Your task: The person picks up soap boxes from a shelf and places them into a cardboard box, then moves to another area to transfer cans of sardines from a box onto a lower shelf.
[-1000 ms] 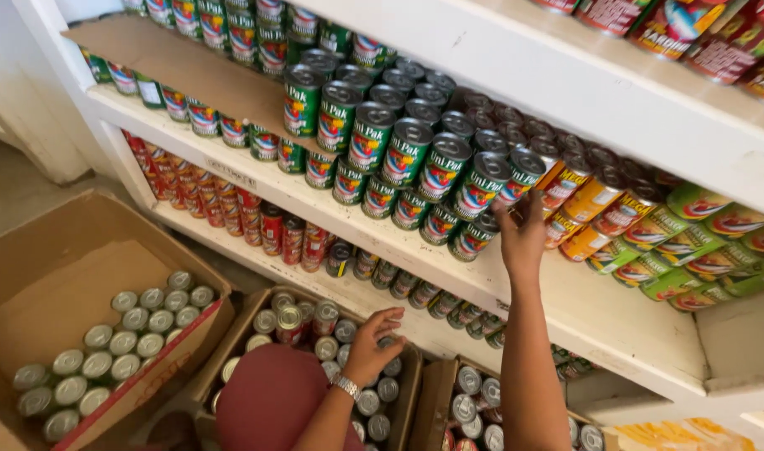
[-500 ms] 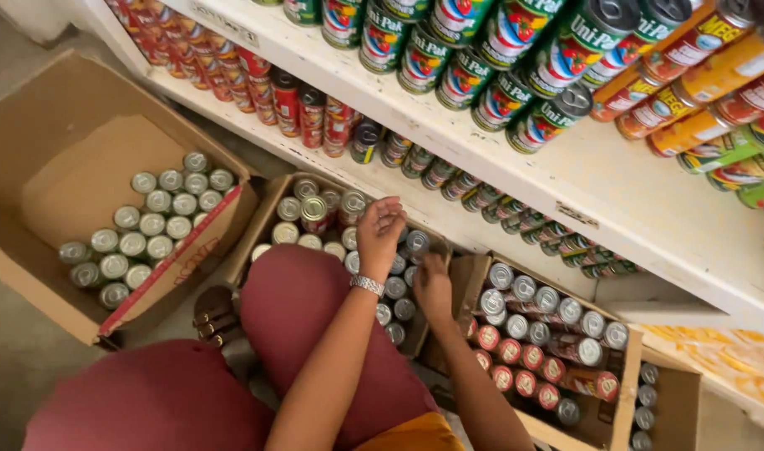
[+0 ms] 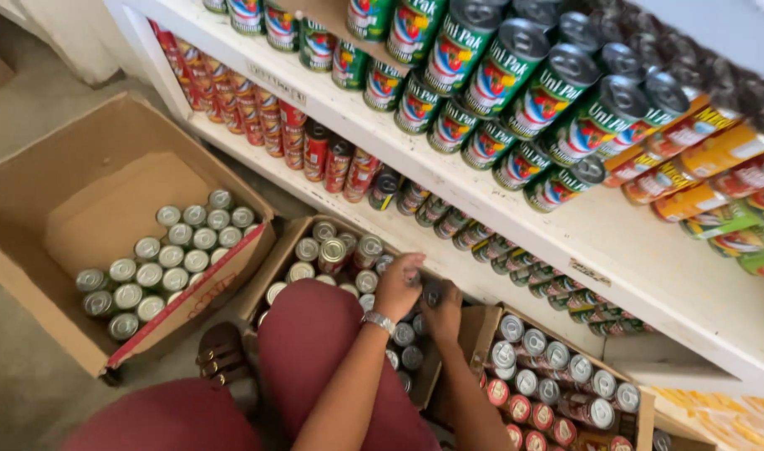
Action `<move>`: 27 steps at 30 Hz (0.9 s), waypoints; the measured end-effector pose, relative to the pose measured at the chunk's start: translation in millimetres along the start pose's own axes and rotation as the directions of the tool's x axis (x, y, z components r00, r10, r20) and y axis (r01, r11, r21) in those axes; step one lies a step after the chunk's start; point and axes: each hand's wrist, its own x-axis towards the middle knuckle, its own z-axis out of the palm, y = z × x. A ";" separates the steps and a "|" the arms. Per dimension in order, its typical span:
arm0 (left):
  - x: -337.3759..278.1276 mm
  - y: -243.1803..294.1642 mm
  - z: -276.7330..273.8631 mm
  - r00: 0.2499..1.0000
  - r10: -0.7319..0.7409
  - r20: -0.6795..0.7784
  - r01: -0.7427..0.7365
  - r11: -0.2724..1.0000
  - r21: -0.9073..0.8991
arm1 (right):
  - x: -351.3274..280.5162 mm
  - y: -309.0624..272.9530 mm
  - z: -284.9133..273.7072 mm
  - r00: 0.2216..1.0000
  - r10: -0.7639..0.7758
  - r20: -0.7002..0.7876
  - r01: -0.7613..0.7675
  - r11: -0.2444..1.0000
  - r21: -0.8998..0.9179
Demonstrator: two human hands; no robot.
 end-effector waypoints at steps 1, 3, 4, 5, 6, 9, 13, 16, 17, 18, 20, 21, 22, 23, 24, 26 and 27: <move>-6.7 15.1 -1.4 1.000 0.006 0.003 -0.006 1.000 -0.003 | -4.6 -6.6 -18.3 1.000 -0.003 -0.007 0.003 1.000 -0.001; -22.9 42.8 -1.8 0.971 0.151 0.187 -0.233 0.783 0.576 | -17.7 -16.1 -55.8 0.998 0.064 -0.022 -0.052 0.933 0.355; -26.1 49.3 0.9 0.968 0.154 0.196 -0.240 0.784 0.572 | -17.6 -22.2 -73.9 0.997 0.068 -0.030 -0.053 0.934 0.353; -29.2 56.1 5.3 0.946 0.146 0.289 -0.296 0.749 0.593 | -17.3 -27.5 -93.5 0.993 0.118 -0.014 -0.100 0.894 0.438; -32.6 63.2 9.7 0.916 0.132 0.379 -0.354 0.711 0.607 | -17.6 -33.0 -113.5 0.986 0.165 0.007 -0.145 0.843 0.518; -34.7 78.1 20.5 0.893 -0.059 0.445 -0.220 0.807 0.548 | -10.1 -55.7 -152.2 0.988 0.155 -0.005 -0.081 0.544 0.835; -33.8 75.9 26.5 0.906 0.145 0.398 -0.295 0.889 0.349 | -3.7 -57.3 -150.2 0.986 0.164 -0.010 -0.064 0.443 0.894; -30.2 83.0 23.1 0.934 -0.026 0.358 -0.099 0.940 0.327 | -0.5 -45.8 -123.6 0.969 0.176 0.176 -0.248 0.623 0.742; -30.6 81.1 22.8 0.938 0.060 0.343 -0.176 0.932 0.317 | -1.6 -42.6 -116.7 0.980 0.081 0.179 -0.193 0.571 0.798; -30.1 78.3 22.2 0.934 0.146 0.327 -0.251 0.917 0.308 | -2.1 -39.1 -108.7 0.985 -0.014 0.174 -0.143 0.509 0.849; -27.1 90.2 23.9 0.950 0.114 0.291 -0.205 0.930 0.305 | 0.2 -54.3 -114.8 0.980 0.041 0.193 -0.191 0.444 0.876; -30.2 93.7 23.6 0.964 0.079 0.255 -0.157 0.941 0.300 | -3.9 -60.5 -116.7 0.972 0.097 0.214 -0.235 0.375 0.897; -28.9 92.6 22.1 0.966 0.059 0.251 -0.136 0.944 0.302 | -3.4 -48.0 -98.3 0.967 0.108 0.231 -0.254 0.375 0.891; -25.9 91.2 20.7 0.976 0.106 0.192 -0.156 0.952 0.264 | -2.0 -35.2 -79.5 0.966 0.122 0.230 -0.259 0.386 0.885; -22.7 89.8 19.2 0.980 0.151 0.130 -0.177 0.957 0.229 | -1.0 -22.5 -60.8 0.964 0.135 0.229 -0.264 0.397 0.879; -15.3 80.7 12.7 0.989 0.138 0.059 -0.145 0.982 0.122 | -4.5 5.1 -16.4 0.958 0.089 0.273 -0.283 0.452 0.846; -12.0 76.2 7.1 0.992 0.128 -0.011 -0.127 0.992 0.013 | -7.9 17.1 7.7 0.949 0.039 0.312 -0.288 0.505 0.813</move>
